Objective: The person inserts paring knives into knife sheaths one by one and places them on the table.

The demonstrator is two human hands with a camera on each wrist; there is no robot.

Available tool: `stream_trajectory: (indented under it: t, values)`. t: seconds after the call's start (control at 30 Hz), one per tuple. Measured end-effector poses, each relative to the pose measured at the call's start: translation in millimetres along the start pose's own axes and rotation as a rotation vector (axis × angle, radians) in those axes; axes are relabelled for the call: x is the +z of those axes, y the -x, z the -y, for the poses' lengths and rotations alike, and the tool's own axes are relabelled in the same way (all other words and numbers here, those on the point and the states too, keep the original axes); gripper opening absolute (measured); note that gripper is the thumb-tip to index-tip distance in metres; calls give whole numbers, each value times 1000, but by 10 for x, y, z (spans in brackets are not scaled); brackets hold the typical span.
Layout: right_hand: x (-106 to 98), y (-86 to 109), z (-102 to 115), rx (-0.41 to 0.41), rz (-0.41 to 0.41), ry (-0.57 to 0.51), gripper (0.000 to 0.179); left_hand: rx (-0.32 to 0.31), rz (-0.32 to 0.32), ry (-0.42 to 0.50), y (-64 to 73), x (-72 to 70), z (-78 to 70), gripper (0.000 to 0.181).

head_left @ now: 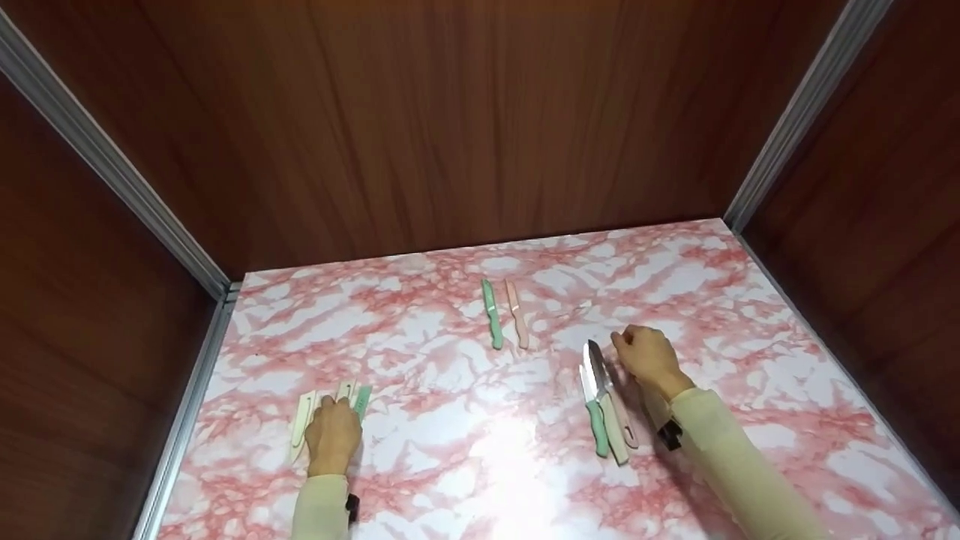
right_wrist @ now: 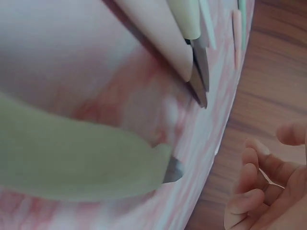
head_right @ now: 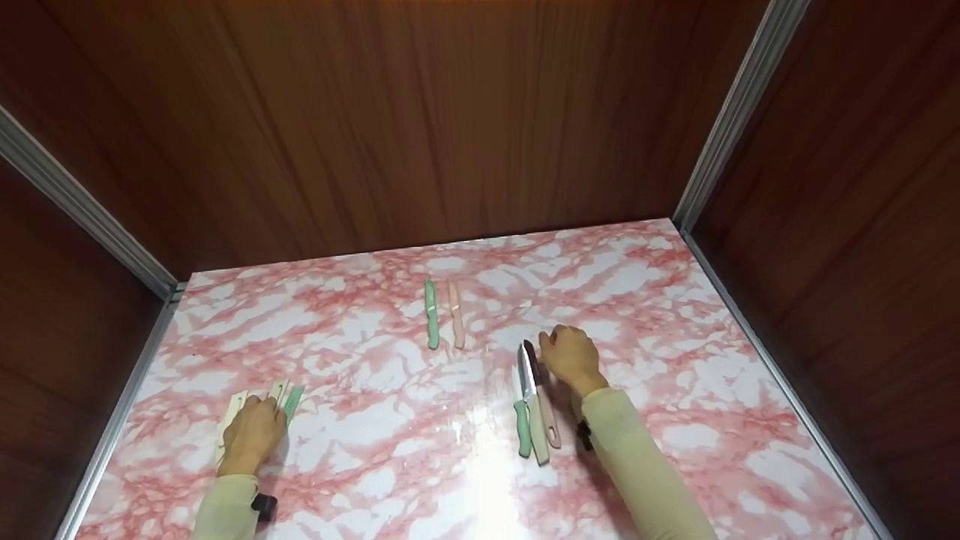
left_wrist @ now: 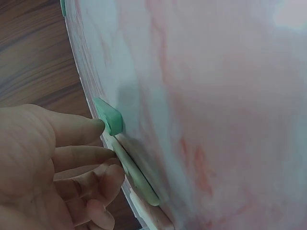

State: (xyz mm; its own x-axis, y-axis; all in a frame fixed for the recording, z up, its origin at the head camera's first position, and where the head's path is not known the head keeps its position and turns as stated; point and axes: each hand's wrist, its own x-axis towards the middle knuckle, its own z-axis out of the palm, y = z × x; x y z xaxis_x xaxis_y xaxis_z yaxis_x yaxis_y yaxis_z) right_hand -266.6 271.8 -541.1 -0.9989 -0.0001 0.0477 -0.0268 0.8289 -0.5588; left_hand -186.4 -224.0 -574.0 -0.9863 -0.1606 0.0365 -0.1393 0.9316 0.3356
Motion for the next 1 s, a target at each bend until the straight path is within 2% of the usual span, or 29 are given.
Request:
stream_trajectory:
  t: [0.23,0.37,0.57,0.8,1.0]
  values:
    - [-50,8,-86,13,-18,23,34,-17,7,1,-24,6,1,18]
    - [-66,34,-123,20,-8,-17,41,-35,-9,-5,-58,-25,7,23]
    - [-82,118,-216,71,7,-25,48,-44,17,23,1,28,15,34]
    - [-63,146,-282,54,-38,-8,46,-65,1,61,50,74,61,26]
    - [-81,164,-313,80,-15,-23,47,-71,-26,78,-29,20,42,28]
